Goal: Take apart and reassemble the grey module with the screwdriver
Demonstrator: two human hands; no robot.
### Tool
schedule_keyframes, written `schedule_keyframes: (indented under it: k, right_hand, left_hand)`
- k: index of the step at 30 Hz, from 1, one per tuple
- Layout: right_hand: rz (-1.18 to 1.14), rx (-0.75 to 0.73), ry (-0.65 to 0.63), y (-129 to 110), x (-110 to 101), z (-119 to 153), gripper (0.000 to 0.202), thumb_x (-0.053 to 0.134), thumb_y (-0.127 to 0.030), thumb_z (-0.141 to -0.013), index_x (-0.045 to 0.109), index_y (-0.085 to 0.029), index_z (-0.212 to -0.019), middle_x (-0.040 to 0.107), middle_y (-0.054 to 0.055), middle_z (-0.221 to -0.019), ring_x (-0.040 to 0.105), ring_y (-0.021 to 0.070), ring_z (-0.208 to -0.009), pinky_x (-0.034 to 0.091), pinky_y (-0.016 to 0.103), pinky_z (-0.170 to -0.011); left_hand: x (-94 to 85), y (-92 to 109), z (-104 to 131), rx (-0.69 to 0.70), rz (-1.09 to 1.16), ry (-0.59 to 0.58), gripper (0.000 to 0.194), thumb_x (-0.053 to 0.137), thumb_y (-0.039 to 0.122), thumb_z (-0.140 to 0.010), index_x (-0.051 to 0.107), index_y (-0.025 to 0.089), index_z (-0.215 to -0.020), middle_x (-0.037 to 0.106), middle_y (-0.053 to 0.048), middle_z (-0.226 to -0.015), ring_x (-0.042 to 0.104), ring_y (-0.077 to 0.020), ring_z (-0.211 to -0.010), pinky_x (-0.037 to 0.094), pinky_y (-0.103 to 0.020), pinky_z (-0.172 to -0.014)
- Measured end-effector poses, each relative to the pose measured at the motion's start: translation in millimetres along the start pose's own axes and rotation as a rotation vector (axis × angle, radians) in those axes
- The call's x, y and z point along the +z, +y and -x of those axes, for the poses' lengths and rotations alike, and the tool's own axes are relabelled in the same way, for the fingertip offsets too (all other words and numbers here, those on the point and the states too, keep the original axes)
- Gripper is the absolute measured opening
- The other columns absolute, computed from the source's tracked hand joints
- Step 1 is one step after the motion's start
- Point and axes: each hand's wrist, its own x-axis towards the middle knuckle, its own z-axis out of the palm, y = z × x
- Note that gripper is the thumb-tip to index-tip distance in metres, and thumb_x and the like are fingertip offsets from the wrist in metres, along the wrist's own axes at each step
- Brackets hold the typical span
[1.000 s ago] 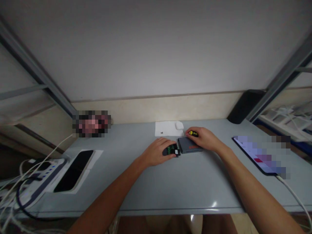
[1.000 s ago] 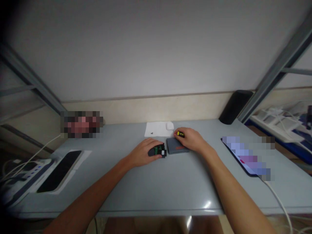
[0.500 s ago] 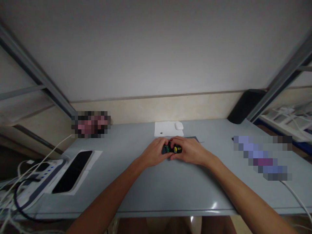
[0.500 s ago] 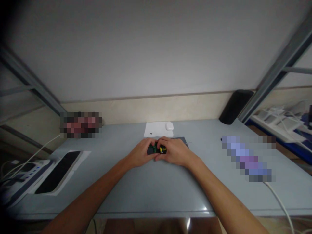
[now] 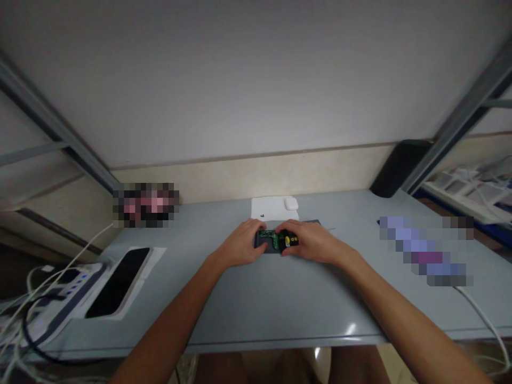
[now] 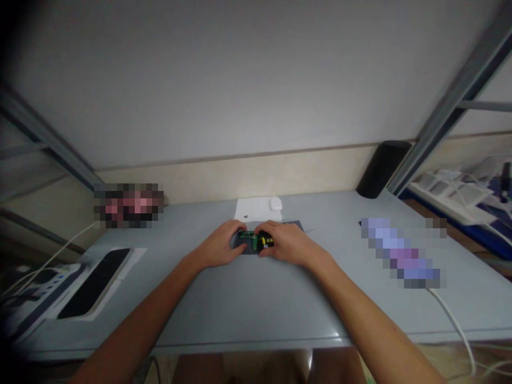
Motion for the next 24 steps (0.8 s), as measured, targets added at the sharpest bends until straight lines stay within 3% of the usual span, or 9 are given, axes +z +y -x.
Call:
schedule_keyframes:
  k: [10, 17, 20, 24]
  right_hand:
    - [-0.019, 0.012, 0.042, -3.5, -0.6, -0.3, 0.049, 0.080, -0.035, -0.089, 0.069, -0.032, -0.137, 0.080, 0.004, -0.130, 0.077, 0.0292, -0.110, 0.055, 0.039, -0.093]
    - [-0.007, 0.004, 0.000, -0.4, -0.6, -0.1, 0.054, 0.081, -0.044, -0.091, 0.067, -0.032, -0.142, 0.077, 0.007, -0.136, 0.075, 0.0327, -0.118, 0.056, 0.043, -0.098]
    - [-0.032, -0.008, 0.137, -6.1, -6.3, 0.6, 0.034, 0.068, -0.045, -0.101, 0.074, -0.029, -0.130, 0.078, 0.009, -0.129, 0.075, 0.0293, -0.111, 0.056, 0.041, -0.097]
    - [-0.249, 0.067, 0.547, -28.2, -22.0, -4.2, 0.025, 0.059, -0.040, -0.105, 0.078, -0.024, -0.106, 0.081, 0.007, -0.102, 0.074, 0.0237, -0.091, 0.056, 0.036, -0.088]
  left_hand:
    - [-0.8, 5.7, -3.0, -0.013, -0.014, 0.000, 0.022, 0.072, 0.028, -0.088, 0.062, 0.021, -0.106, 0.070, -0.010, -0.110, 0.065, -0.0294, -0.108, 0.056, -0.046, -0.099]
    - [0.5, 5.6, -3.2, -0.039, -0.024, -0.003, 0.024, 0.074, 0.029, -0.086, 0.060, 0.022, -0.103, 0.070, -0.009, -0.108, 0.065, -0.0297, -0.106, 0.055, -0.045, -0.095]
    - [1.1, 5.6, -2.4, -0.039, -0.014, 0.002, 0.022, 0.074, 0.029, -0.087, 0.060, 0.022, -0.103, 0.069, -0.010, -0.108, 0.065, -0.0296, -0.106, 0.054, -0.045, -0.097]
    - [1.4, 5.4, -1.9, -0.041, -0.007, -0.001, 0.023, 0.074, 0.029, -0.087, 0.060, 0.022, -0.104, 0.070, -0.010, -0.110, 0.065, -0.0301, -0.108, 0.054, -0.045, -0.099]
